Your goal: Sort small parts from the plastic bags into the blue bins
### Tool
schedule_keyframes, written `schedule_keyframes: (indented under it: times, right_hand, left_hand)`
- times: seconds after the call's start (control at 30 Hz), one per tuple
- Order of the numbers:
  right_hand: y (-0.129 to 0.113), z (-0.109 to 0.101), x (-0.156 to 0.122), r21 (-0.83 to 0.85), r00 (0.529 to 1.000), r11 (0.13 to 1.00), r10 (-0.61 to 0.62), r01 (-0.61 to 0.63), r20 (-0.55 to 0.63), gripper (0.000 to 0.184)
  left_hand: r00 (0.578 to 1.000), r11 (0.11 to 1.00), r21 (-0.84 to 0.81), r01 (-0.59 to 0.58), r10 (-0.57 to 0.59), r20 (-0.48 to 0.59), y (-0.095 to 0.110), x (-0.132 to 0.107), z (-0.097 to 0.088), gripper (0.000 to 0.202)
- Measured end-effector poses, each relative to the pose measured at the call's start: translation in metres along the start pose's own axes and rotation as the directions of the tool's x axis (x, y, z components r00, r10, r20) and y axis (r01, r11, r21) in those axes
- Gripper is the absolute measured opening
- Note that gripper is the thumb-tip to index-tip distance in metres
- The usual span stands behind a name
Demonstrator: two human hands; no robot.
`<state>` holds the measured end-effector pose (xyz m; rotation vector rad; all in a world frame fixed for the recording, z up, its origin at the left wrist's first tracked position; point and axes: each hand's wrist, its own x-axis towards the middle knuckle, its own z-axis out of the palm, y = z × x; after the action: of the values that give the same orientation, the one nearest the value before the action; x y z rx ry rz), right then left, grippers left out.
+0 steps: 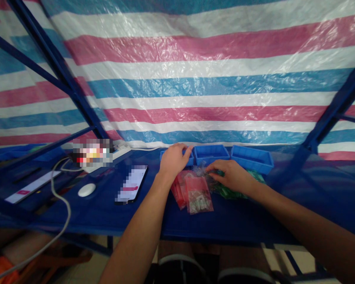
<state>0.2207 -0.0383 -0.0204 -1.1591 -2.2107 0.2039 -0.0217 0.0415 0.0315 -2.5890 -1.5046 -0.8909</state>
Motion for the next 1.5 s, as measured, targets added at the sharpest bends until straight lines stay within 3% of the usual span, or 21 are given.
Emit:
schedule_keyframes:
  times: [0.17,0.37,0.47,0.63,0.8,0.93,1.03,1.2,1.5]
  right_hand:
    - [-0.002,-0.005,0.000,0.026,0.998,0.999,0.047,-0.046,-0.040,0.021]
    - [-0.005,-0.015,0.001,0.110,0.961,0.993,0.074,-0.046,-0.267,0.016]
    - [-0.003,-0.015,0.001,0.281,0.913,0.957,0.175,-0.071,-0.368,0.013]
    - [0.002,-0.011,0.002,0.559,0.872,0.828,0.300,-0.038,-0.386,0.015]
    - [0.000,-0.010,0.004,0.655,0.844,0.756,0.345,0.010,-0.411,0.025]
    - [-0.003,-0.009,0.005,0.650,0.853,0.759,0.358,-0.030,-0.379,0.034]
    - [-0.002,-0.009,0.005,0.699,0.870,0.710,0.393,-0.081,-0.299,0.037]
    - [0.001,-0.011,0.005,0.737,0.844,0.670,0.443,-0.088,-0.302,0.038]
    - [0.000,-0.007,0.007,0.774,0.854,0.628,0.445,-0.083,-0.270,0.043]
  left_hand:
    - [0.935,0.903,-0.241,-0.355,0.349,-0.069,0.014,0.001,0.004,0.033]
    - [0.863,0.804,-0.333,-0.493,0.499,-0.073,0.025,-0.006,0.018,0.030]
    - [0.875,0.782,-0.421,-0.460,0.480,-0.065,0.029,-0.009,0.018,0.037]
    - [0.909,0.739,-0.571,-0.358,0.417,-0.030,0.036,-0.009,0.017,0.040]
    - [0.947,0.688,-0.682,-0.247,0.319,-0.022,0.036,-0.006,0.025,0.020]
    - [0.971,0.531,-0.839,-0.122,0.238,0.010,0.036,-0.006,0.031,0.033]
    - [0.982,0.455,-0.887,-0.083,0.189,0.004,0.037,-0.006,0.031,0.041]
    - [0.988,0.485,-0.874,-0.023,0.145,0.055,0.037,-0.006,0.028,0.048]
    - [0.979,0.553,-0.823,-0.126,0.206,-0.011,0.038,-0.006,0.028,0.040]
